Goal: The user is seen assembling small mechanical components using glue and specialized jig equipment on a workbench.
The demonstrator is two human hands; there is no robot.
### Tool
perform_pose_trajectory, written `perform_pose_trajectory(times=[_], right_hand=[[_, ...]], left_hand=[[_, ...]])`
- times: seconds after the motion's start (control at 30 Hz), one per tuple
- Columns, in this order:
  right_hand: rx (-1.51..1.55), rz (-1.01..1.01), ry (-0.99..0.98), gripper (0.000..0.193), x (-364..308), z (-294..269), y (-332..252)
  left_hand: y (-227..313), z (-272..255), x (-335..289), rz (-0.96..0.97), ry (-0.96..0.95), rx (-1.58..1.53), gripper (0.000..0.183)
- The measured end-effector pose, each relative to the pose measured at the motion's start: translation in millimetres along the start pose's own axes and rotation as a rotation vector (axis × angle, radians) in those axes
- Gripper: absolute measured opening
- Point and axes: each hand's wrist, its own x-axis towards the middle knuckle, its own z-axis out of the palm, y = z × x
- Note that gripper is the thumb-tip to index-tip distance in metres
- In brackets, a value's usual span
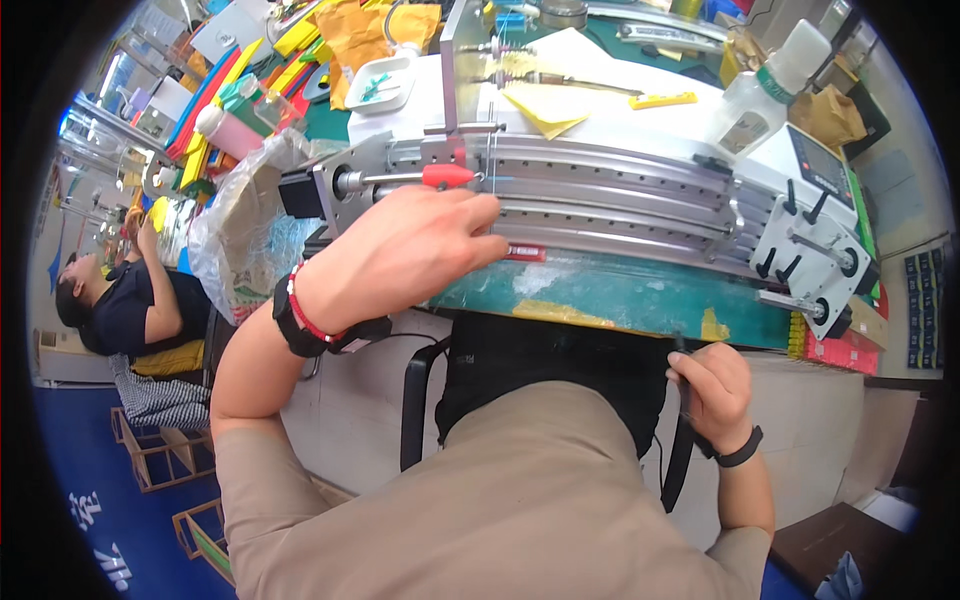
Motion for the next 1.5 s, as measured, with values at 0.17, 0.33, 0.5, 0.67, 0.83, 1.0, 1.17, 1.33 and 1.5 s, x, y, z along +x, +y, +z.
perform_pose_trajectory(times=[0.17, 0.33, 0.5, 0.67, 0.83, 1.0, 1.17, 1.33, 1.5], right_hand=[[0.531, 0.027, 0.233, 0.025, 68.6, 41.4, -42.9], [0.410, -0.106, 0.300, 0.031, 102.0, 83.2, -40.6], [0.400, -0.082, 0.291, 0.036, 112.3, 88.1, -42.4], [0.398, -0.050, 0.236, 0.030, 118.0, 93.8, -48.3], [0.427, -0.032, 0.204, 0.026, 122.4, 97.5, -49.9], [0.414, -0.045, 0.242, 0.032, 123.4, 104.8, -52.0], [0.387, -0.023, 0.313, 0.033, 120.2, 111.6, -55.6], [0.447, 0.038, 0.337, 0.031, 115.8, 113.1, -61.1], [0.434, 0.032, 0.394, 0.031, 117.1, 126.2, -67.0]], left_hand=[[-4.5, 5.6, -2.6, 0.008, -0.007, 0.026, 0.021], [-8.7, 14.3, -0.7, 0.029, 0.068, -0.022, 0.021], [-8.1, 16.7, -1.6, 0.025, 0.104, -0.020, 0.023], [-10.0, 21.0, -5.5, 0.036, 0.137, -0.053, 0.024], [-11.8, 23.4, -5.9, 0.033, 0.138, -0.067, 0.022], [-8.1, 20.7, -1.8, 0.023, 0.144, -0.075, 0.022], [-10.7, 24.5, -1.7, 0.016, 0.148, -0.068, 0.021], [-7.9, 24.3, -2.9, 0.010, 0.154, -0.076, 0.016], [-5.9, 21.8, -2.1, 0.023, 0.168, -0.078, 0.012]])
